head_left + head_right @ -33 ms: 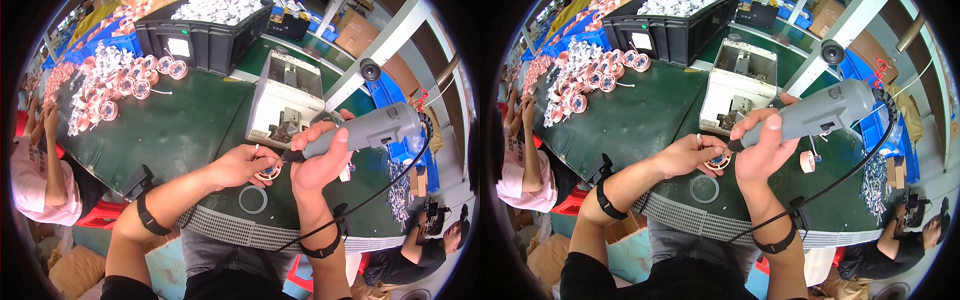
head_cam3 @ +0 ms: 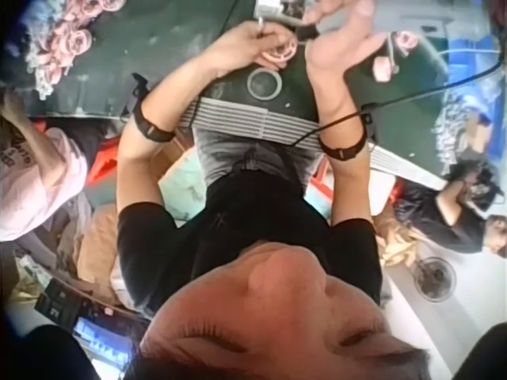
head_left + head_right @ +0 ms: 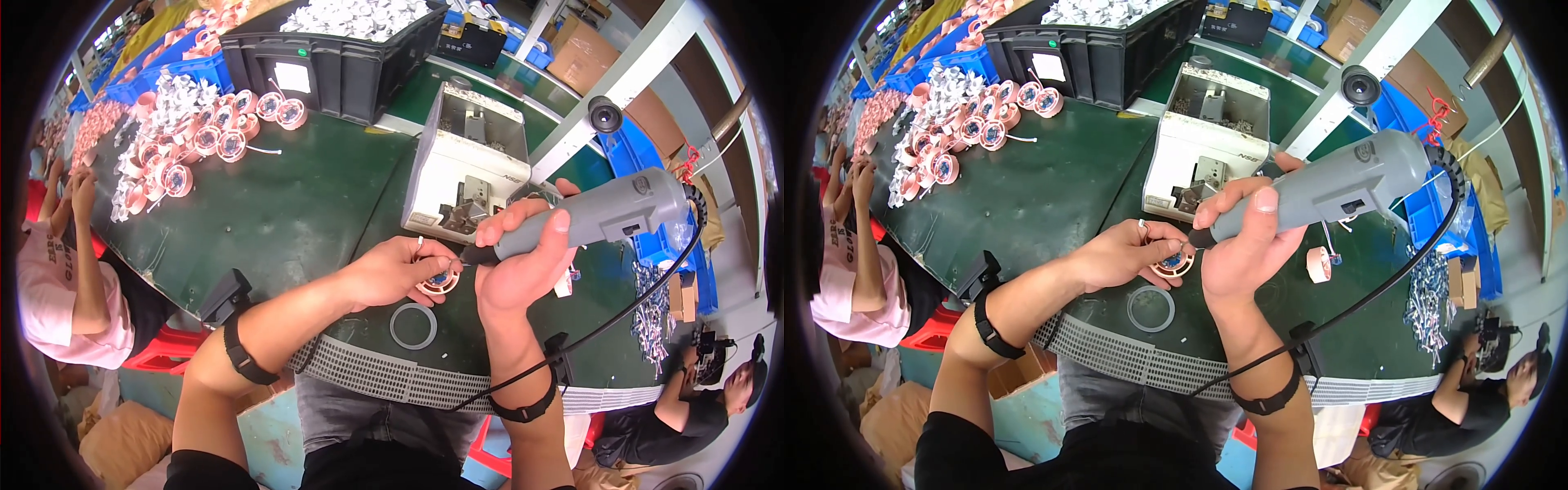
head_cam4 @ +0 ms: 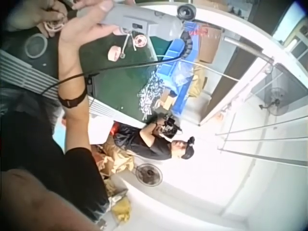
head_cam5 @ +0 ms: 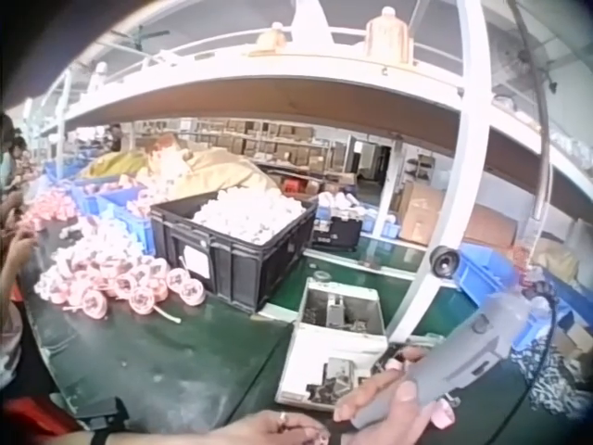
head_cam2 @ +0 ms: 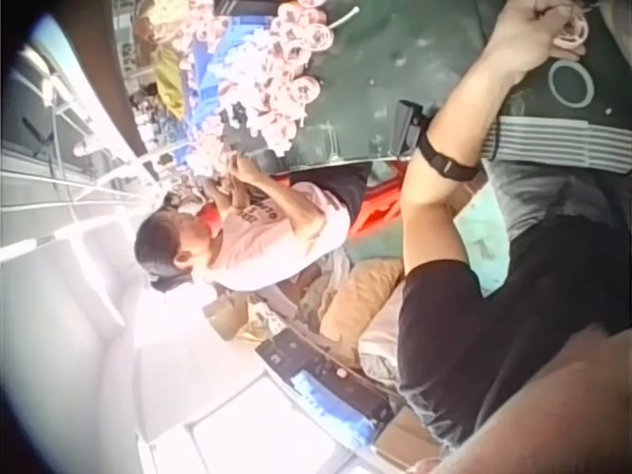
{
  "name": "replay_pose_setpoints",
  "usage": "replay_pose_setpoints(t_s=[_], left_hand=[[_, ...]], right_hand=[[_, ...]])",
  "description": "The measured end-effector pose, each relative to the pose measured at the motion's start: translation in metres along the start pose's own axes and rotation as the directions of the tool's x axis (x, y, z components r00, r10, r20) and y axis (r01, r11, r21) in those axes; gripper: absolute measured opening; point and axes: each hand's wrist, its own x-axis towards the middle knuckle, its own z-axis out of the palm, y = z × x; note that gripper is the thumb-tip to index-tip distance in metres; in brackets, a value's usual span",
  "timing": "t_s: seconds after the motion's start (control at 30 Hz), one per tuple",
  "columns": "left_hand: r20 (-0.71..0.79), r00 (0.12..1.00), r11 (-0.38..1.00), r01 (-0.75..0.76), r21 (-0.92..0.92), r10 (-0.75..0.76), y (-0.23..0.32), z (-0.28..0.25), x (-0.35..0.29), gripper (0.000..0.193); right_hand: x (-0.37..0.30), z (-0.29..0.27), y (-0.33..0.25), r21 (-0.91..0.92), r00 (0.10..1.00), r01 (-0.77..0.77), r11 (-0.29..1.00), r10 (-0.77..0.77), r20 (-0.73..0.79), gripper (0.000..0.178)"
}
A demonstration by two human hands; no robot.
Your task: Assembling internal parts of a small electronic device using an electric screwdriver and hand manipulation.
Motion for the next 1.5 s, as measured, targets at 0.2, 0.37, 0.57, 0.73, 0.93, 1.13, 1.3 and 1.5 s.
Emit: replay_pose_setpoints(t_s=[0.2,0.37,0.57,0.73,0.93,1.13,1.3,1.5], left_hand=[[-0.02,1.0,1.0,-0.023,-0.011,0.022,-0.001,0.0,0.0,0.028],[-0.039,0.998,0.999,-0.049,0.009,0.049,-0.003,-0.003,0.002,0.03],[-0.093,0.994,0.996,-0.048,0.077,0.055,-0.003,0.002,-0.001,0.033],[-0.115,0.99,0.99,-0.066,0.127,0.081,-0.005,0.003,-0.002,0.034],[-0.127,0.989,0.985,-0.056,0.164,0.077,-0.002,0.003,-0.001,0.034],[-0.117,0.991,0.989,-0.041,0.143,0.058,-0.003,0.001,-0.001,0.034],[-0.11,0.993,0.995,-0.039,0.095,0.049,-0.007,-0.004,0.001,0.034],[-0.08,0.992,0.994,-0.096,0.057,0.101,-0.014,-0.003,0.007,0.034]], right_hand=[[-0.001,0.0,-0.001,0.065,0.999,-0.008,0.998,0.005,0.045,0.051],[-0.004,-0.001,-0.004,0.09,0.995,-0.027,0.996,0.018,0.098,0.05],[-0.014,0.001,0.008,0.066,0.987,-0.04,0.997,0.029,0.157,0.046],[-0.017,0.003,0.011,0.082,0.984,-0.049,0.995,0.034,0.174,0.045],[-0.018,0.003,0.015,0.079,0.981,-0.039,0.996,0.024,0.19,0.046],[-0.02,-0.003,0.023,-0.049,0.966,0.017,0.999,-0.003,0.257,0.05],[-0.026,0.004,0.024,0.13,0.987,-0.054,0.99,0.033,0.159,0.044],[-0.031,0.0,0.026,-0.001,0.958,0.054,0.999,-0.052,0.283,0.047]])
